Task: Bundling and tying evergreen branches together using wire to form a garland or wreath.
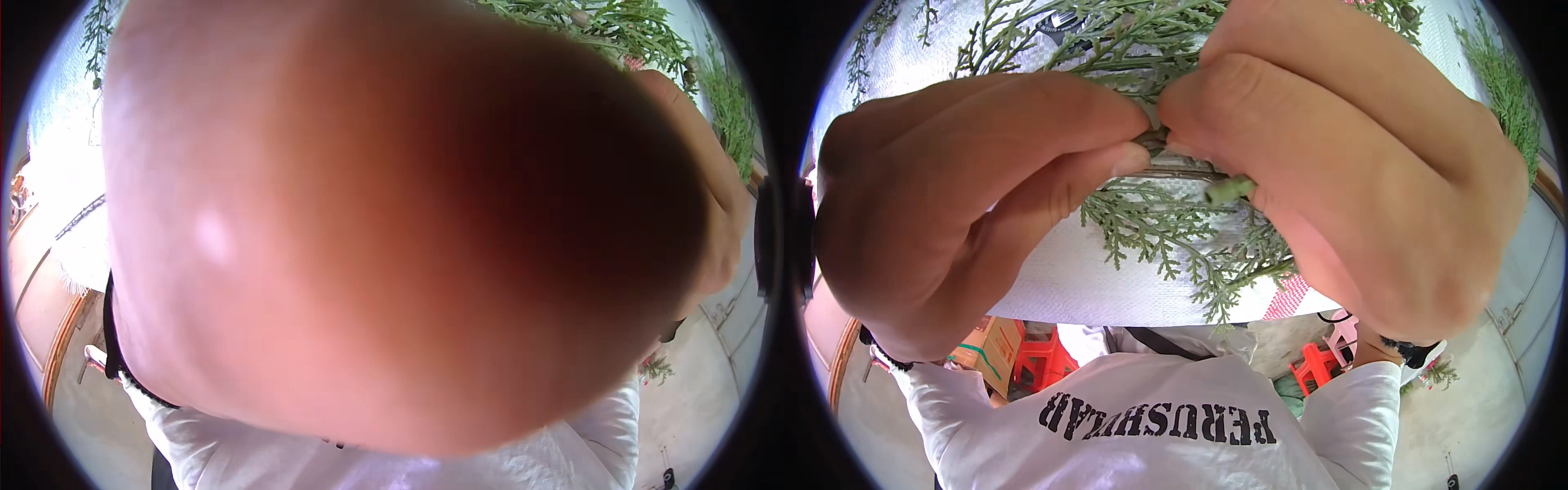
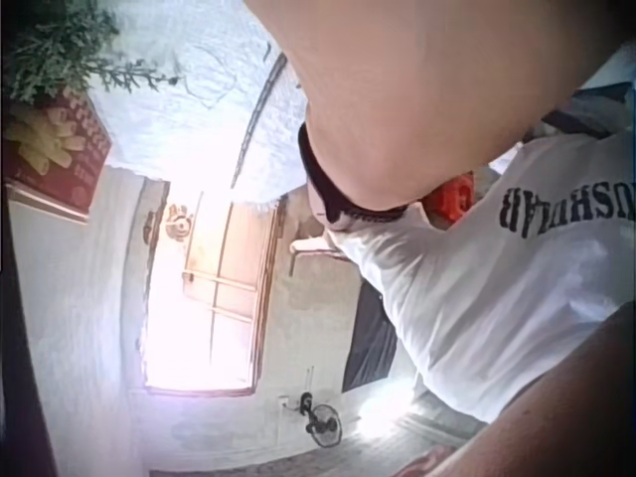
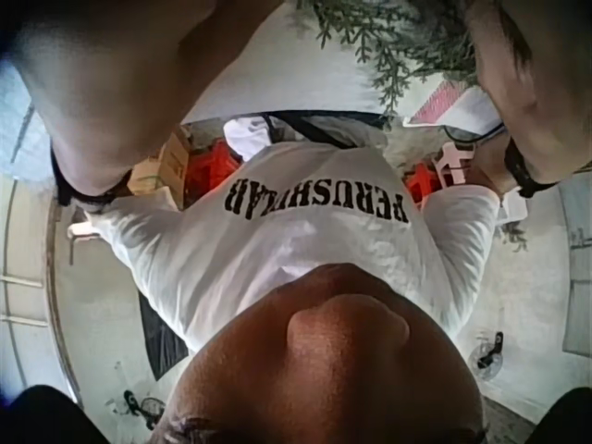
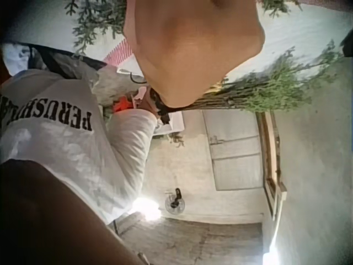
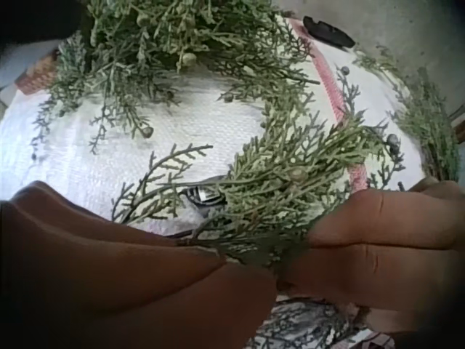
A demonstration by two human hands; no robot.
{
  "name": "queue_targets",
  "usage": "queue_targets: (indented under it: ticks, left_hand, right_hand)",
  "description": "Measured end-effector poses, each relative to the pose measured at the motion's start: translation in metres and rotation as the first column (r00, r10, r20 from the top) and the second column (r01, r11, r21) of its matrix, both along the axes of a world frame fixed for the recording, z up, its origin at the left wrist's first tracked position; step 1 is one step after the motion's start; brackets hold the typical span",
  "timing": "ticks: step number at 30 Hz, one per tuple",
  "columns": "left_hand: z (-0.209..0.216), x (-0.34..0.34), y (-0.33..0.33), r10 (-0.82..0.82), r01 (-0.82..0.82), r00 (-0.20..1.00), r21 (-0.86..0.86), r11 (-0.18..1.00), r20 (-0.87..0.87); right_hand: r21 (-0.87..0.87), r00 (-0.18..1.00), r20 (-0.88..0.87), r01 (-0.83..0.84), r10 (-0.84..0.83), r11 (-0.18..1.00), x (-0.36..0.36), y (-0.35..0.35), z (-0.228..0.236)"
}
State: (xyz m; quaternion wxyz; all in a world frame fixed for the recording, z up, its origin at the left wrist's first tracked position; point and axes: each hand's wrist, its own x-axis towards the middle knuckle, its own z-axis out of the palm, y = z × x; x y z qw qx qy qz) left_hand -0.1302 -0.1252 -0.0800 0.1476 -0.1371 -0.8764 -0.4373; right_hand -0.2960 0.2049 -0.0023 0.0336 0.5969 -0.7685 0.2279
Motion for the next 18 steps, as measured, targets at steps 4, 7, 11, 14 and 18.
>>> queue_targets:
  ticks: [4, 7, 11, 14, 18]
  left_hand:
    - [0.002, 0.001, 0.0, 0.007, -0.007, 1.0, 0.013, 1.0, 0.009]
    - [0.006, 0.001, 0.0, 0.007, -0.007, 1.0, 0.015, 1.0, 0.012]
    - [0.004, 0.003, 0.001, 0.03, -0.031, 0.999, 0.029, 0.999, 0.034]
    - [0.008, 0.003, 0.0, 0.026, -0.027, 0.999, 0.039, 0.999, 0.033]
    - [0.009, 0.003, 0.006, 0.03, -0.033, 0.999, 0.072, 0.997, 0.043]
  right_hand:
    - [0.01, 1.0, -0.031, -0.002, 0.002, 1.0, -0.017, 0.06, 0.019]
    - [0.01, 0.998, -0.059, 0.003, -0.002, 1.0, -0.01, 0.06, 0.023]
    - [0.022, 0.997, -0.077, -0.016, 0.017, 1.0, 0.073, -0.155, -0.026]
    - [0.029, 0.994, -0.108, -0.007, 0.01, 1.0, 0.081, -0.151, -0.017]
    - [0.057, 0.997, -0.072, -0.006, 0.01, 0.998, 0.08, -0.146, -0.013]
